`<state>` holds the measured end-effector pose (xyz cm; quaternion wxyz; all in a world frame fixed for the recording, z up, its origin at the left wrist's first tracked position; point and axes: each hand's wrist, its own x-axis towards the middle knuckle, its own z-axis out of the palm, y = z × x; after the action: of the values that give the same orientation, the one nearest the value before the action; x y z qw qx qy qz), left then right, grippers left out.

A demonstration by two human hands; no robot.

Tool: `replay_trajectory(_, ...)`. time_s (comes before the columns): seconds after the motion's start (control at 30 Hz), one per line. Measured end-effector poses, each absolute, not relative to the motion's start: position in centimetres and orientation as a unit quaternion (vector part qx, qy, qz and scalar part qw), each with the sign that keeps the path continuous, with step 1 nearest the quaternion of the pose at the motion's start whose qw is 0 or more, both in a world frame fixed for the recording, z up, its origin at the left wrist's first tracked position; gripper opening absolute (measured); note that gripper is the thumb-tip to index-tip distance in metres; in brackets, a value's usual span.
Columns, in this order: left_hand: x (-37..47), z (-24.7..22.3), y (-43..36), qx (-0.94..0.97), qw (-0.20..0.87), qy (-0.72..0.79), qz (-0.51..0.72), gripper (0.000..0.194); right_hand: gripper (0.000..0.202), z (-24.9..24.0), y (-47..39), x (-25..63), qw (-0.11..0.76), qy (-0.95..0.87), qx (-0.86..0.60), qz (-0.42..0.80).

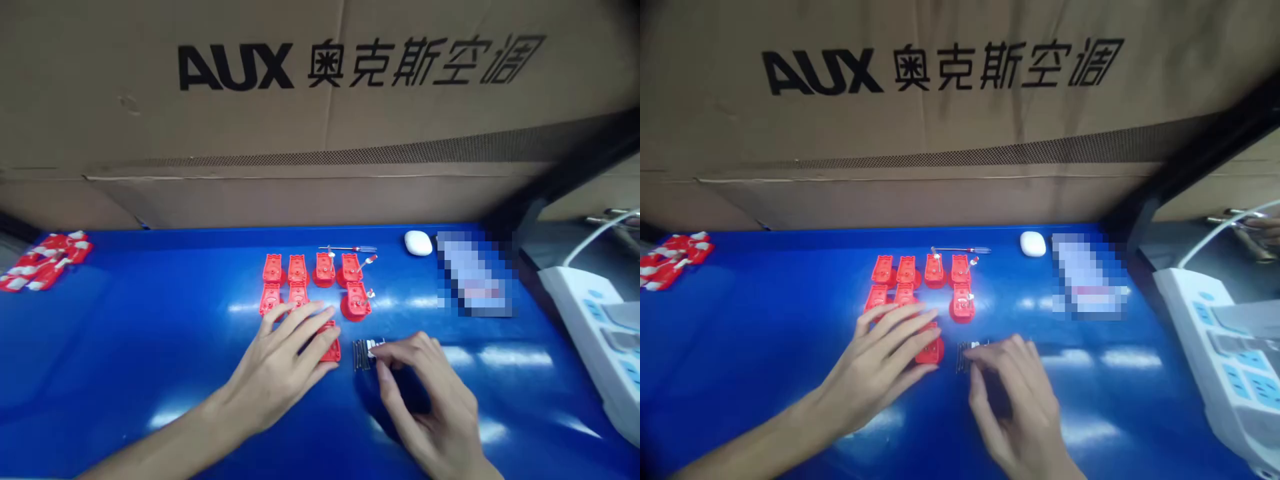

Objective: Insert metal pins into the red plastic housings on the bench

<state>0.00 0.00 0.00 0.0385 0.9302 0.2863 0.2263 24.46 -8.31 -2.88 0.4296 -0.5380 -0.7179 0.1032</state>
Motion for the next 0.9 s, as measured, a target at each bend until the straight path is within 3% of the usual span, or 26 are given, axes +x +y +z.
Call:
replay_trajectory(0.17,0.0,0.8,-1.2,0.910,-0.034,0.297,0.288,0.021,0.028,-2.9,-8.5,24.5,0.434,-0.715,-0.537,0.112)
replay_trajectory(0.27,0.0,0.8,-1.7,0.906,-0.047,0.278,0.315,0.028,0.028,-3.0,-8.5,24.5,0.439,-0.711,-0.539,0.110)
replay_trajectory(0.57,2.4,0.8,0.1,0.905,-0.114,0.289,0.290,0.026,0.027,-3.1,-8.5,24.5,0.427,-0.717,-0.538,0.114)
replay_trajectory(0.9,2.6,0.6,1.3,0.906,-0.110,0.299,0.279,0.028,0.028,-3.3,-8.6,24.7,0.420,-0.719,-0.541,0.117)
